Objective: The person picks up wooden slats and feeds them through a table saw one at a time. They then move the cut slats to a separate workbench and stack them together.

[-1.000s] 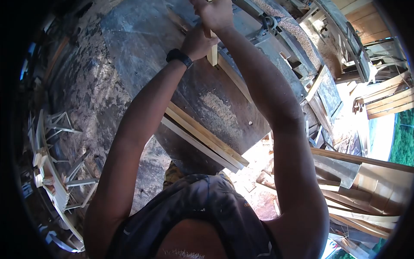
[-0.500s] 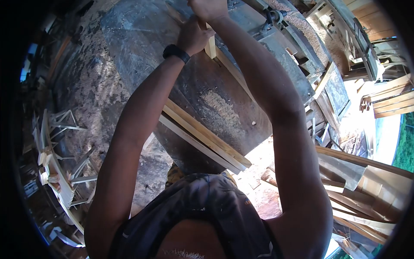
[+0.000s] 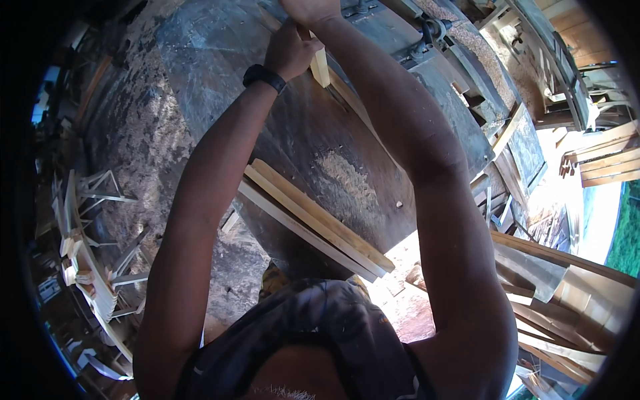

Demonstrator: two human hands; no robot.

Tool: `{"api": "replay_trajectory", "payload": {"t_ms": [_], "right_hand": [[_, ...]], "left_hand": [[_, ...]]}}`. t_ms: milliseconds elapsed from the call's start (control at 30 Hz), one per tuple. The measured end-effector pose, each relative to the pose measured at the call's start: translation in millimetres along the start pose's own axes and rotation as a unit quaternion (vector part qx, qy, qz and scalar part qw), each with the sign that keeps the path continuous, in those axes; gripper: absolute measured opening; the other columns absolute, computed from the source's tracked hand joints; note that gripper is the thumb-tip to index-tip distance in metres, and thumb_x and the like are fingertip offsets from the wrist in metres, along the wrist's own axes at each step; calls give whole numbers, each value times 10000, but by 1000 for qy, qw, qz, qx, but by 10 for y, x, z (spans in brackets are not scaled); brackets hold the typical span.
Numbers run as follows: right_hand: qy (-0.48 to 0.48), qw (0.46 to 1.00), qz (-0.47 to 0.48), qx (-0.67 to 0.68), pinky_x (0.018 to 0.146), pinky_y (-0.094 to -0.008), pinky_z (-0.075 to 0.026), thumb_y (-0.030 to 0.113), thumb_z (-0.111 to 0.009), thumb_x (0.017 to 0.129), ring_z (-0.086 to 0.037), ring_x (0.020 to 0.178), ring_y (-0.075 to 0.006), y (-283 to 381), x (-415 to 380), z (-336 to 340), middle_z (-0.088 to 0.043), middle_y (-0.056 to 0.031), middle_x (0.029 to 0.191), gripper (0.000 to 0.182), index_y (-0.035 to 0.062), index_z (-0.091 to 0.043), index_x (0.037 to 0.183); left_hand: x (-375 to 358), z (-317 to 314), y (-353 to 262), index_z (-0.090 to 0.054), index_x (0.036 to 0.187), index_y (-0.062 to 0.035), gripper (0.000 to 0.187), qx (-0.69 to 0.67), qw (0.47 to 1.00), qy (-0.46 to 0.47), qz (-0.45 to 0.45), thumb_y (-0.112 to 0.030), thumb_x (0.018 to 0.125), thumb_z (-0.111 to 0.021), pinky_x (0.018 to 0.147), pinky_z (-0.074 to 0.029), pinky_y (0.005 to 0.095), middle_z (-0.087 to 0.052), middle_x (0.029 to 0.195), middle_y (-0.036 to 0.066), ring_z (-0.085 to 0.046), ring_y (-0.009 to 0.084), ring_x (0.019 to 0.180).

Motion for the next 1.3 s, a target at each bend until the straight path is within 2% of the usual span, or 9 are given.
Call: {"api": "replay_trajectory", "payload": {"t_ms": [333, 500, 633, 700, 800, 1033, 1167, 1233, 1300], "right_hand": [[-19, 993, -76, -90, 697, -409, -556, 298, -702, 820, -718, 729, -309, -21, 240, -350, -716, -191, 734, 340, -41, -728, 806], [-15, 976, 143, 165, 786, -452, -536, 255, -747, 817, -704, 876, -350, -32, 350, -484, -726, -211, 956, 332, -14, -699, 1006], [-39, 945, 307, -103, 701, -411, -517, 294, -753, 887, -685, 801, -284, 119, -29, 536, -694, -121, 829, 309, -6, -688, 920], [81, 969, -22, -234, 907, -413, -589, 320, -690, 940, -735, 950, -319, -331, -233, 1343, -706, -213, 1163, 547, -32, -584, 1346], [-178, 968, -141, 102, 750, -386, -633, 396, -654, 980, -734, 759, -282, -1037, -1089, 2238, -713, -212, 996, 526, -88, -610, 1181], [-348, 775, -372, 375, 923, -370, -574, 592, -490, 1008, -641, 1145, -317, -1855, -3374, 3014, -632, -220, 1251, 699, -28, -543, 1327], [-171, 765, -411, 466, 902, -396, -590, 544, -532, 1006, -682, 1072, -307, -1760, -4016, 3005, -690, -178, 1149, 651, -42, -575, 1284], [-171, 638, -563, 497, 866, -402, -603, 446, -527, 1031, -713, 1003, -298, -1461, -4241, 2904, -720, -164, 1079, 536, -42, -601, 1239], [-20, 712, -536, 454, 858, -410, -605, 284, -557, 1018, -728, 976, -294, -1091, -4316, 2904, -728, -170, 1084, 387, -38, -616, 1225]], "left_hand": [[470, 129, 525, -610, 1124, -1, 512, 63, 998, -19, 12, -318, 784, -825, 856, -559, 416, -715, 1049, 183, -694, 359, 1004], [710, 428, 483, -620, 1044, 46, 349, 97, 991, -82, 36, -281, 930, -580, 805, -546, 506, -699, 999, 265, -668, 460, 959], [50, 656, 78, -610, 1218, 6, 539, -77, 976, -122, -164, -277, 820, -838, 977, -552, 419, -654, 1270, 194, -653, 341, 1151], [-676, 550, -43, -590, 1294, 3, 574, -75, 993, 87, -12, -259, 843, -829, 1051, -519, 427, -586, 1381, 196, -615, 336, 1218], [-1812, 445, -404, -687, 1139, -33, 417, -95, 943, 319, -16, -190, 787, -847, 936, -545, 437, -700, 1162, 190, -654, 320, 1150], [-3301, 493, -1033, -646, 997, -70, 289, 44, 895, 386, -218, -214, 765, -739, 990, -424, 418, -572, 1078, 94, -538, 278, 1072], [-3581, 399, -911, -623, 992, -73, 191, 87, 906, 330, -249, -203, 853, -606, 994, -420, 425, -564, 1095, 105, -527, 278, 1090], [-3596, 398, -898, -617, 986, -74, 186, 112, 917, 283, -258, -192, 873, -529, 990, -426, 420, -567, 1081, 97, -534, 275, 1083], [-3558, 428, -967, -618, 1002, -69, 184, 111, 909, 304, -264, -188, 874, -561, 959, -449, 417, -569, 1077, 100, -551, 280, 1056]]}}
Point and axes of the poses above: each hand's wrist, its own x-axis towards the middle knuckle, its own z-axis out of the back of the hand, y = z × x, the point moved 3 cm from there along x, towards the middle knuckle
